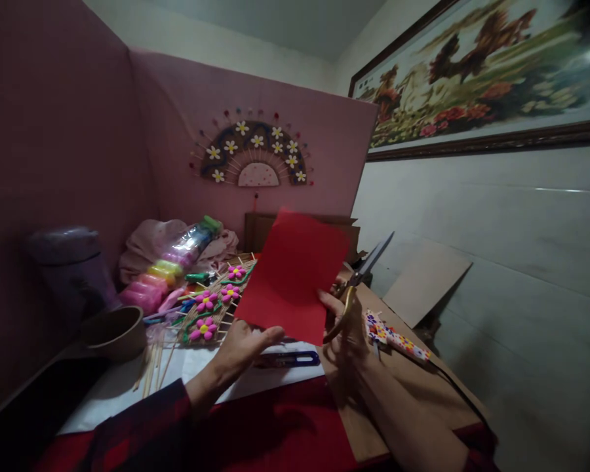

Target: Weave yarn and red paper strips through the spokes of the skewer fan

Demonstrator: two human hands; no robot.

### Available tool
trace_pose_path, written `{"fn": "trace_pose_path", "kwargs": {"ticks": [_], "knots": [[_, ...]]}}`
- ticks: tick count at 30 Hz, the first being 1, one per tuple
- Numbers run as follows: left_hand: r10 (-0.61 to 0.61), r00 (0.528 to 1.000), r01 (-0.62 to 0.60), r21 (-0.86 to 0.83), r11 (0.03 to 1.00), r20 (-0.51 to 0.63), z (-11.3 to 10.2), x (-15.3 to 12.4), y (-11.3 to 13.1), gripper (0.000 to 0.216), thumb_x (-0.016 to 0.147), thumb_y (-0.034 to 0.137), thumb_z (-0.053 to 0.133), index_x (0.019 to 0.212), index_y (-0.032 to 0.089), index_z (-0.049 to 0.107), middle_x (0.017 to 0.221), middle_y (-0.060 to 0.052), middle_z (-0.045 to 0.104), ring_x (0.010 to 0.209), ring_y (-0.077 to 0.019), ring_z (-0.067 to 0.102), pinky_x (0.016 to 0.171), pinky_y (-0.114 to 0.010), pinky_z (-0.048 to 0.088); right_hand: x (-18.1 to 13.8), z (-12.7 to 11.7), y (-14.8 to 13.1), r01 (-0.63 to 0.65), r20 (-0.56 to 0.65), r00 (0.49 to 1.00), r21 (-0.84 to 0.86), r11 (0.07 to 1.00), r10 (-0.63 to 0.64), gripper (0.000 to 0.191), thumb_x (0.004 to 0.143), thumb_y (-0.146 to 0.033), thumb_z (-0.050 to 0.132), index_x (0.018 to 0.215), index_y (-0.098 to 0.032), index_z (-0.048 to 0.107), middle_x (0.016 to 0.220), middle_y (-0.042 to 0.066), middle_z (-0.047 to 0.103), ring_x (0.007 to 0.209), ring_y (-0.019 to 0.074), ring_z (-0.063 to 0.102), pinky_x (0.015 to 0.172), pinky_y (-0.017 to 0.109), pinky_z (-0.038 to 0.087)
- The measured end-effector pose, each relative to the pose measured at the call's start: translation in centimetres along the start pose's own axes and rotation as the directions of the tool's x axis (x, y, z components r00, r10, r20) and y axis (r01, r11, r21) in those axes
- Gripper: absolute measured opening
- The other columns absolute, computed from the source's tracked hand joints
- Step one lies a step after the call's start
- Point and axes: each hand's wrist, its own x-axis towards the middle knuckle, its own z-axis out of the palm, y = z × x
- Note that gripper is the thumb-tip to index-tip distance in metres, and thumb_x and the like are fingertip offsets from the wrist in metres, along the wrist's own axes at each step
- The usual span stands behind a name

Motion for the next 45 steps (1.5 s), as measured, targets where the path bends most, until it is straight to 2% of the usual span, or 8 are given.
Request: {"fn": "trace_pose_path", "kwargs": {"ticks": [4, 7, 13, 19, 25, 29, 38, 45], "knots": [[-0.164, 0.934, 0.089, -0.236, 0.968, -0.317, 0.8, -1.0, 0.5, 0.013, 0.067, 0.03, 0.073, 0.077, 0.022, 0.068, 0.089, -0.006, 0.071, 0.109, -0.026, 0.057, 0.098, -0.037, 0.039, -0.6, 0.6, 0.7, -0.016, -0.008, 1.0, -0.138, 0.99, 0.015, 0.038, 0.066, -0.029, 0.07, 0.102, -0.026, 0.057, 0.084, 0.001, 0.063, 0.073, 0.0191, 0.062, 0.062, 0.031, 0.051], [-0.201, 0.892, 0.119, -0.218, 0.969, -0.406, 0.8, -1.2, 0.4, 0.018, 0.066, 0.029, 0.073, 0.083, 0.024, 0.069, 0.099, -0.004, 0.07, 0.119, -0.0243, 0.051, 0.106, -0.037, 0.031, -0.8, 0.2, 1.2, 0.023, 0.037, 0.999, -0.316, 0.948, -0.012, 0.033, 0.065, -0.029, 0.074, 0.094, -0.025, 0.058, 0.083, 0.0, 0.062, 0.074, 0.0179, 0.06, 0.068, 0.032, 0.05], [-0.28, 0.927, 0.188, -0.336, 0.923, -0.249, 0.5, -1.1, 0.6, 0.03, 0.067, 0.04, 0.072, 0.088, 0.018, 0.069, 0.094, -0.008, 0.072, 0.106, -0.0297, 0.059, 0.093, -0.04, 0.045, -0.6, -0.5, 1.6, 0.081, -0.013, 0.996, -0.364, 0.928, -0.092, 0.028, 0.065, -0.028, 0.074, 0.087, -0.024, 0.057, 0.08, -0.001, 0.059, 0.074, 0.0174, 0.058, 0.068, 0.031, 0.048], [-0.155, 0.987, 0.086, -0.72, 0.688, -0.03, -1.5, 0.0, 1.6, 0.049, 0.079, 0.055, 0.054, 0.113, 0.02, 0.061, 0.108, -0.009, 0.068, 0.098, -0.0273, 0.064, 0.083, -0.04, 0.051, -0.2, -0.5, 0.1, 0.072, -0.077, 0.993, -0.245, 0.967, -0.093, 0.031, 0.063, -0.025, 0.073, 0.09, -0.026, 0.057, 0.077, -0.003, 0.056, 0.072, 0.015, 0.057, 0.066, 0.028, 0.046], [-0.119, 0.991, 0.128, -0.629, 0.766, 0.058, -3.7, 0.6, 1.4, 0.042, 0.078, 0.046, 0.062, 0.107, 0.016, 0.065, 0.099, -0.012, 0.07, 0.09, -0.026, 0.066, 0.074, -0.035, 0.053, -0.6, 0.2, -0.5, -0.126, 0.0, 0.992, -0.11, 0.986, 0.127, 0.034, 0.062, -0.032, 0.071, 0.093, -0.025, 0.058, 0.072, 0.0, 0.057, 0.068, 0.0197, 0.058, 0.057, 0.032, 0.047], [-0.154, 0.987, 0.149, -0.57, 0.808, 0.04, -3.7, 0.5, 0.7, 0.035, 0.075, 0.033, 0.069, 0.106, 0.016, 0.066, 0.096, -0.011, 0.072, 0.085, -0.0248, 0.068, 0.072, -0.032, 0.053, -0.8, 0.1, -0.1, -0.179, 0.101, 0.977, -0.11, 0.978, 0.19, 0.036, 0.058, -0.025, 0.074, 0.09, -0.025, 0.057, 0.077, -0.001, 0.058, 0.066, 0.0162, 0.056, 0.059, 0.029, 0.047], [-0.241, 0.967, 0.174, -0.483, 0.858, -0.08, -3.3, 0.2, 0.5, 0.029, 0.068, 0.031, 0.075, 0.089, 0.013, 0.066, 0.079, -0.006, 0.072, 0.061, -0.0173, 0.066, 0.058, -0.026, 0.053, -0.7, -0.7, 1.0, -0.043, 0.286, 0.943, -0.405, 0.913, 0.171, 0.034, 0.06, -0.033, 0.077, 0.086, -0.02, 0.058, 0.07, -0.003, 0.053, 0.063, 0.0138, 0.047, 0.058, 0.026, 0.042], [-0.264, 0.962, 0.206, -0.46, 0.864, -0.065, -3.4, 0.1, 0.5, 0.027, 0.068, 0.032, 0.075, 0.086, 0.014, 0.066, 0.074, -0.005, 0.069, 0.058, -0.0154, 0.063, 0.052, -0.023, 0.051, -0.8, -0.5, 1.2, -0.048, 0.222, 0.966, -0.344, 0.938, 0.131, 0.035, 0.062, -0.035, 0.077, 0.085, -0.019, 0.057, 0.065, -0.006, 0.044, 0.055, 0.0084, 0.039, 0.05, 0.02, 0.036]]}}
